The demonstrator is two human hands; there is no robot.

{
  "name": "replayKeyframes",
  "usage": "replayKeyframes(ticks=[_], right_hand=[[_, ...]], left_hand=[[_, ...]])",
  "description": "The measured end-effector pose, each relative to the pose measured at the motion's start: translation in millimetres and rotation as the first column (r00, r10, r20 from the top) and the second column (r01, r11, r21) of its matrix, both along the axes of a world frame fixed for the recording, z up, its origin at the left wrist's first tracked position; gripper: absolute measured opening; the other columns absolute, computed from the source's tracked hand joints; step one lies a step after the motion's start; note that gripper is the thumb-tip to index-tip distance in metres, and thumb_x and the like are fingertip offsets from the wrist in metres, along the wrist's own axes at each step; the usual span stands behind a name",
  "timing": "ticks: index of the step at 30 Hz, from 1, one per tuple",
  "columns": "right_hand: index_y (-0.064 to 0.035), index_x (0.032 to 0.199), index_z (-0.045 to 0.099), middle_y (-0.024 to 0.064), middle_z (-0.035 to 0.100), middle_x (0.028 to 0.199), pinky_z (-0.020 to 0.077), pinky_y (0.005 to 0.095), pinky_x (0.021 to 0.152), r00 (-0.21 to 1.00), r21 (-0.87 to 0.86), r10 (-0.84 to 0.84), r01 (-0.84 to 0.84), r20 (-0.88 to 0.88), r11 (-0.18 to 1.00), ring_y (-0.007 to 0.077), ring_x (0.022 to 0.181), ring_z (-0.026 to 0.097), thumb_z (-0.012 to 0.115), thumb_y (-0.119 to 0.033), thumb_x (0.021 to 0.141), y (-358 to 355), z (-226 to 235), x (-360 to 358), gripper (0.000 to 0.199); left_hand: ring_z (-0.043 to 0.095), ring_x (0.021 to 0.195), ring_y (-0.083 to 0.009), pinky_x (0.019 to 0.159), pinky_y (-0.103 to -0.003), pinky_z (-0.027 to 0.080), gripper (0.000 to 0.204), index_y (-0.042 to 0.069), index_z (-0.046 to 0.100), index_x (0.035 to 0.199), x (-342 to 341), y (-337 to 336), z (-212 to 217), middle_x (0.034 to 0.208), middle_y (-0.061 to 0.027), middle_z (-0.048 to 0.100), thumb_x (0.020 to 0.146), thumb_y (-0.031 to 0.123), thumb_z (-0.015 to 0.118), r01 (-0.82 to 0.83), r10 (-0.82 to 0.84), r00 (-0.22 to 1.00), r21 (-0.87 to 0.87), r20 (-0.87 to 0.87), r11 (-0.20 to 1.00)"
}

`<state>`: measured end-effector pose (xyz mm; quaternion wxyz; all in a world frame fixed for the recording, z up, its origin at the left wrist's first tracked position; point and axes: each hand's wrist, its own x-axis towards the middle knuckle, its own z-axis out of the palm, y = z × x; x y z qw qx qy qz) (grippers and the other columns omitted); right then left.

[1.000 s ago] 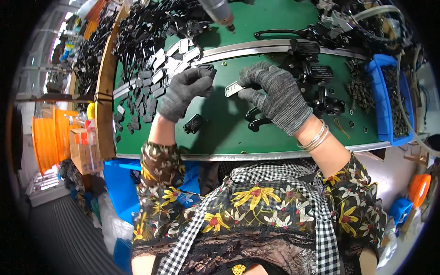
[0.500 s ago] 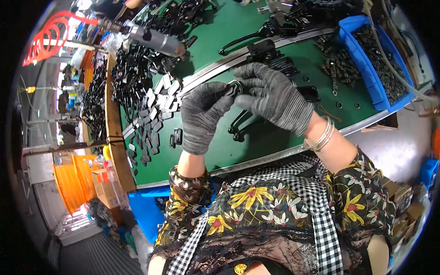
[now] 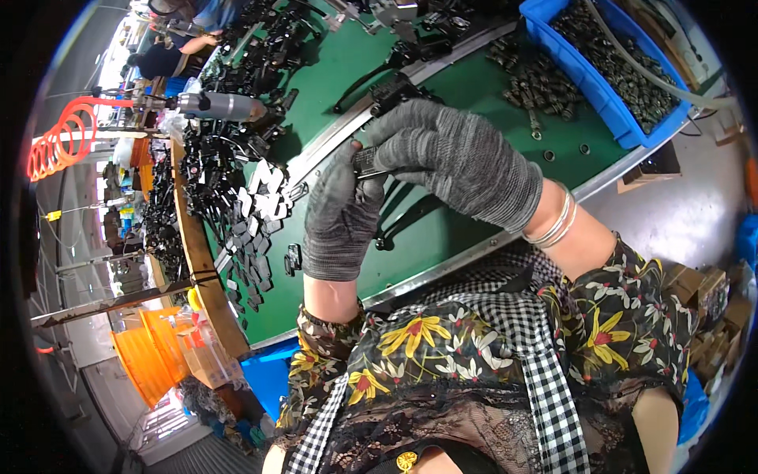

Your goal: Assembling black plastic and metal components and using a pneumatic press machine to fasten them together.

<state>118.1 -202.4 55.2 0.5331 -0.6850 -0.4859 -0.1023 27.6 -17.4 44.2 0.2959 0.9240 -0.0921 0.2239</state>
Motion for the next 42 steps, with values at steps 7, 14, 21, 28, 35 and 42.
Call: replayKeyframes(ticks=[7, 14, 21, 28, 35, 42], right_hand=[[-0.0016, 0.114, 0.060, 0.0101, 0.067, 0.105, 0.0534, 0.0269, 0.083, 0.818, 0.046, -0.080, 0.128, -0.569, 0.991, 0.0150, 0.091, 0.066, 0.058, 0.000, 0.089, -41, -9, -14, 0.025], [-0.0011, 0.106, 0.063, 0.0045, 0.067, 0.082, 0.0531, 0.0225, 0.063, 0.683, -0.146, -0.184, 0.113, -0.707, 0.983, 0.0078, 0.070, 0.063, 0.070, -0.016, 0.088, -41, 7, -19, 0.024], [-0.0028, 0.097, 0.067, 0.0011, 0.064, 0.074, 0.0481, 0.0215, 0.052, 0.607, -0.321, -0.396, 0.233, -0.689, 0.918, 0.0069, 0.058, 0.058, 0.069, -0.018, 0.088, -55, 15, 11, 0.018], [-0.0028, 0.094, 0.067, 0.0081, 0.066, 0.073, 0.0519, 0.0301, 0.061, 0.748, -0.442, -0.433, 0.209, -0.502, 0.872, 0.0168, 0.065, 0.063, 0.072, -0.018, 0.081, -49, -8, 8, 0.020], [-0.0051, 0.089, 0.064, 0.0118, 0.064, 0.083, 0.0521, 0.0350, 0.069, 0.895, -0.476, -0.436, 0.425, 0.094, 0.770, 0.0255, 0.080, 0.063, 0.073, -0.018, 0.079, -41, -12, 12, 0.019], [-0.0137, 0.138, 0.035, 0.0142, 0.053, 0.118, 0.0492, 0.0303, 0.087, 0.896, -0.303, -0.261, 0.376, 0.359, 0.876, 0.0210, 0.100, 0.053, 0.067, -0.030, 0.090, -100, 155, 70, 0.060]], left_hand=[[0.066, 0.089, -0.0204, 0.077, -0.030, 0.059, 0.030, -0.004, 0.059, 0.117, -2, -32, 12, 0.105, -0.0128, 0.063, 0.089, 0.006, 0.064, -0.234, -0.196, 0.935, -0.928, -0.297, 0.289], [0.066, 0.089, -0.0178, 0.078, -0.030, 0.059, 0.026, -0.003, 0.059, 0.115, 0, -52, 7, 0.105, -0.0119, 0.064, 0.091, 0.004, 0.062, -0.216, -0.203, 0.932, -0.910, -0.300, 0.354], [0.064, 0.093, -0.0158, 0.083, -0.028, 0.053, 0.026, -0.001, 0.059, 0.114, -4, -54, -27, 0.105, -0.0102, 0.066, 0.089, 0.005, 0.065, -0.143, 0.012, 0.974, -0.576, -0.226, 0.805], [0.065, 0.090, -0.0210, 0.080, -0.033, 0.053, 0.045, 0.000, 0.054, 0.122, -2, -65, -64, 0.107, -0.0151, 0.061, 0.082, 0.008, 0.072, -0.120, 0.082, 0.987, -0.295, -0.136, 0.948], [0.063, 0.094, -0.0217, 0.082, -0.033, 0.052, 0.046, 0.001, 0.054, 0.122, -10, -65, -56, 0.111, -0.0139, 0.058, 0.082, 0.011, 0.073, -0.161, 0.069, 0.968, -0.381, -0.243, 0.910], [0.054, 0.095, -0.0242, 0.082, -0.035, 0.050, 0.054, 0.002, 0.055, 0.122, 16, -112, -29, 0.108, -0.0134, 0.051, 0.077, 0.020, 0.079, 0.035, -0.012, 0.998, -0.350, 0.068, 0.936]])
